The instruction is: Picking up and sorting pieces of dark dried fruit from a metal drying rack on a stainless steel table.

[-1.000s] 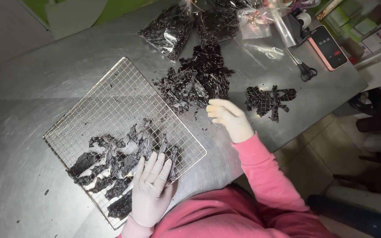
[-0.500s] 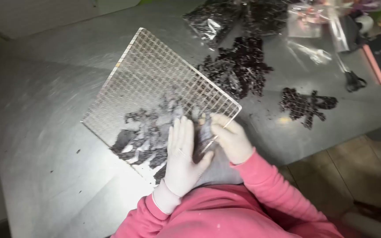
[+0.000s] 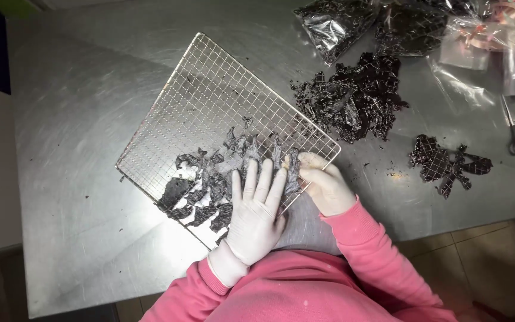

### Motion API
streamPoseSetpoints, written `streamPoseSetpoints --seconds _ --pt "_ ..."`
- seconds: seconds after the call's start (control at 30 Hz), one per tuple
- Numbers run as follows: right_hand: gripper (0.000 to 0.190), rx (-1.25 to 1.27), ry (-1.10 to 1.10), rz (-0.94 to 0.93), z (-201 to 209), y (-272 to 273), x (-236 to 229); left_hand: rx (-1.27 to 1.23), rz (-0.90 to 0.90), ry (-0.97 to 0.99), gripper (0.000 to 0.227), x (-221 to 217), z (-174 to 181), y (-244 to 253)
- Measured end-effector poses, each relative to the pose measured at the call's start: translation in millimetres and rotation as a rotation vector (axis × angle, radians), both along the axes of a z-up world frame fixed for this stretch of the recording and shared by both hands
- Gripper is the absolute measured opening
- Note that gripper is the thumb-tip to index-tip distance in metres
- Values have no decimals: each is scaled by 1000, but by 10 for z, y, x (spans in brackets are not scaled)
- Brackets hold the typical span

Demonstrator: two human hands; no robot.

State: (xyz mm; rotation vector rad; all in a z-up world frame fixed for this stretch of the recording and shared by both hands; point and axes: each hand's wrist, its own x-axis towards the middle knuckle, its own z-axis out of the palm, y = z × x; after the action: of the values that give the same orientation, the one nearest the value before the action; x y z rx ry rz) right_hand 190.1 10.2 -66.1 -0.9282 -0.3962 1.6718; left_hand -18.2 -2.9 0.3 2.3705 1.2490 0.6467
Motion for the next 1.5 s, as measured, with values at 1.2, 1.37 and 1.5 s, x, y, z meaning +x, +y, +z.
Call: streamPoseSetpoints --seconds 1.2,1.37,1.5 --pt "18 -231 -7 -281 -81 236 -126 -23 -95 -52 73 112 -440 -61" --pt "20 -174 21 -224 -170 186 -64 -17 -91 -61 70 100 -468 -91" --pt "29 -135 74 -203 -140 170 -85 -1 -110 -46 69 93 -465 -115"
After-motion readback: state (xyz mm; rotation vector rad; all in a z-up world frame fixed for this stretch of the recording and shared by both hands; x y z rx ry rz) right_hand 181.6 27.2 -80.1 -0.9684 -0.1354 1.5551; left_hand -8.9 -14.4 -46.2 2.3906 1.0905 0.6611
